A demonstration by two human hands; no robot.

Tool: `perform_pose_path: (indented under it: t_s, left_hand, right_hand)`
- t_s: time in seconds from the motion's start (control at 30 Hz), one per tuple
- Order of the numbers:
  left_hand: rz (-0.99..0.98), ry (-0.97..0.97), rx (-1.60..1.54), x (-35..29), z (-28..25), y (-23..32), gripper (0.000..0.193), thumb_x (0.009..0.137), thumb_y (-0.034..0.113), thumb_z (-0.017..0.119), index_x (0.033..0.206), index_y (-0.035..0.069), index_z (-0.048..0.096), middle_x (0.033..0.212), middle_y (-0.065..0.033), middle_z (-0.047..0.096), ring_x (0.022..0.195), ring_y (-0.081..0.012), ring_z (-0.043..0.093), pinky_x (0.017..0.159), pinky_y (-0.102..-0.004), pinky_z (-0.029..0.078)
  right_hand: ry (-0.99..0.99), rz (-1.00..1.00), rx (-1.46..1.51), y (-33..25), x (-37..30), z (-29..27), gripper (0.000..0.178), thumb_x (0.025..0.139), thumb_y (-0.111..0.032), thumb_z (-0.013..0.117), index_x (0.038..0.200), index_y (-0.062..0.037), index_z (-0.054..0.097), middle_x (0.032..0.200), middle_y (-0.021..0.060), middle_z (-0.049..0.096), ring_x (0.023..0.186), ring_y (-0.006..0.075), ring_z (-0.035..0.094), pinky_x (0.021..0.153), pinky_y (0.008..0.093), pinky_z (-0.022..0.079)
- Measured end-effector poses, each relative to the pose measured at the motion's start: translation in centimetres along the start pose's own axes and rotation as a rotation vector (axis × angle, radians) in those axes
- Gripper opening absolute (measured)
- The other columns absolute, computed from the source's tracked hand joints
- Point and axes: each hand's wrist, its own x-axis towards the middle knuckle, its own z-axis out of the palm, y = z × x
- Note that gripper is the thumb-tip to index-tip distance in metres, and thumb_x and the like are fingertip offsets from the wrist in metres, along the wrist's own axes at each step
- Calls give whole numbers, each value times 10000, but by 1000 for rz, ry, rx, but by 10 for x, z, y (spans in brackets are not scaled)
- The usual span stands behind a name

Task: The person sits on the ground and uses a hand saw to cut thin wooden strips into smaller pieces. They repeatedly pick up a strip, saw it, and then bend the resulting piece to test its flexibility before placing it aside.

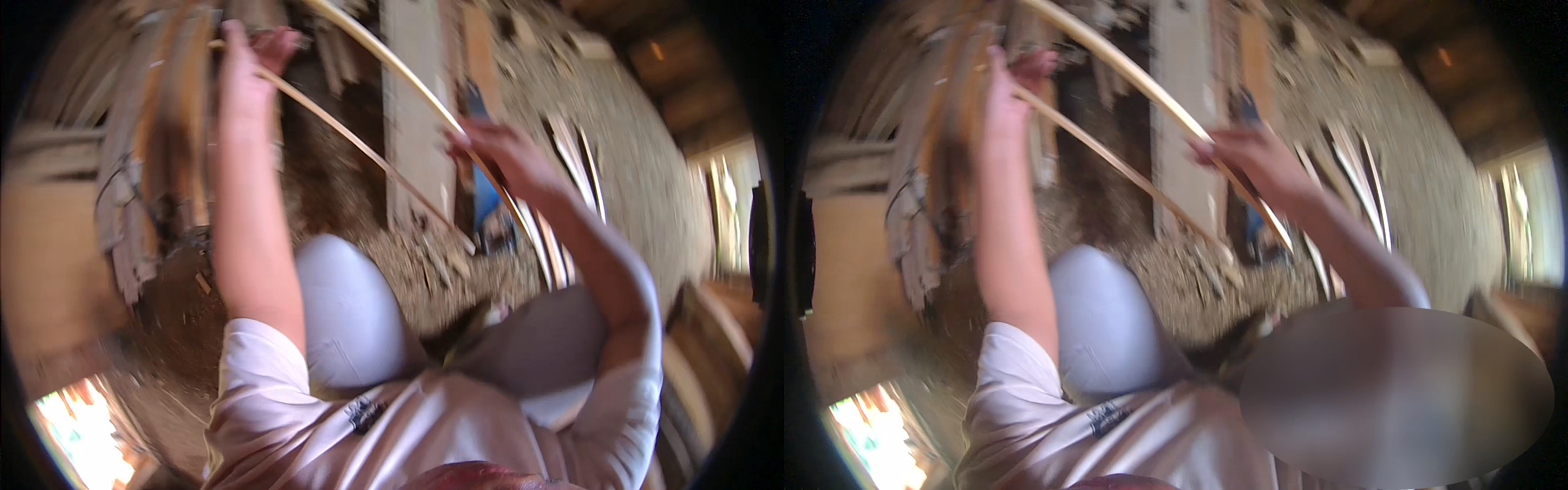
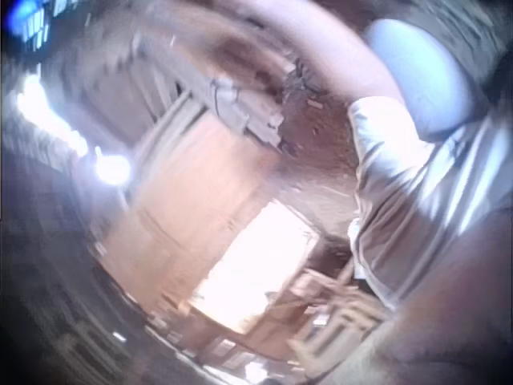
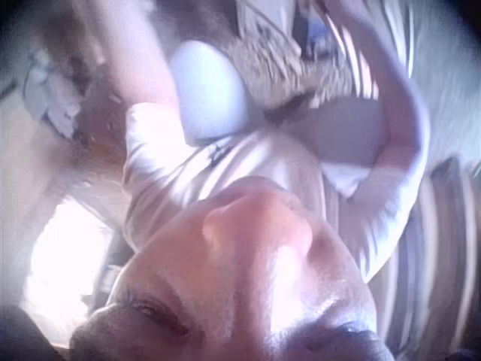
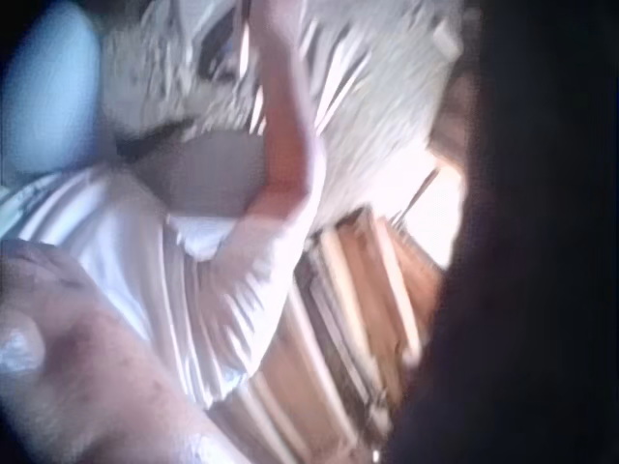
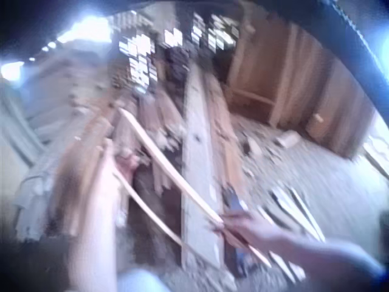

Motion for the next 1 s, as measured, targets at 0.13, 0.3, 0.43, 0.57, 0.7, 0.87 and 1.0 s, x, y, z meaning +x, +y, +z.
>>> perform_pose_path:
  t_s: [0.13, 0.3, 0.43, 0.57, 0.7, 0.87, 1.0]
  left_hand:
    - [-300, 225, -102, 15, -2, -46, 881, 980, 734, 448, 1223, -109, 520, 1361, -375, 585, 1206, -531, 630, 962, -606, 597]
    - [-398, 238, -105, 17, 3, -59, 1054, 938, 833, 276, 1264, -148, 478, 1297, -307, 660, 1081, -479, 711, 742, -465, 680]
    - [-334, 203, -133, 10, 9, -71, 983, 985, 775, 231, 1386, -116, 335, 1316, -365, 609, 1116, -500, 687, 844, -526, 663]
    - [-328, 107, -193, 33, -24, -64, 1000, 977, 788, 130, 1626, 28, 79, 1415, -379, 519, 1249, -522, 600, 1042, -622, 545]
    - [-261, 176, -164, 32, -25, -67, 951, 982, 779, 172, 1575, 36, 211, 1364, -301, 571, 1174, -450, 663, 1015, -592, 576]
    - [-304, 326, -160, 35, -20, -63, 846, 980, 790, 232, 1174, -15, 404, 940, -184, 542, 775, -306, 612, 959, -557, 611]
    - [-352, 353, -175, 30, -13, -57, 856, 958, 833, 225, 804, 13, 420, 591, -60, 377, 473, -180, 409, 868, -512, 643]
  right_hand:
    - [-29, 100, -98, 11, 22, 16, 501, 962, -396, 755, 1217, 35, 741, 1147, 124, 759, 1092, 166, 701, 1037, 266, 521]
    - [-26, 134, -83, 22, 13, 30, 544, 907, -501, 783, 1142, -11, 789, 1102, 113, 773, 1008, 182, 715, 935, 316, 550]
    - [-36, 176, -115, 25, 9, 31, 550, 897, -516, 790, 1115, -11, 800, 1012, 96, 788, 958, 157, 727, 866, 312, 552]
    - [-66, 185, -113, 15, 6, 44, 545, 905, -496, 793, 1144, -7, 788, 929, 88, 784, 832, 124, 746, 775, 274, 584]
    - [-53, 206, -141, 7, 0, 45, 564, 892, -499, 803, 1145, 4, 783, 906, 83, 774, 780, 120, 747, 732, 261, 596]
    - [-44, 174, -218, 14, 5, 43, 549, 870, -529, 803, 1078, -21, 808, 908, 94, 771, 820, 163, 734, 777, 314, 576]
    - [-55, 124, -306, 16, 6, 40, 604, 853, -610, 775, 1078, -51, 818, 983, 131, 765, 943, 230, 707, 879, 386, 536]
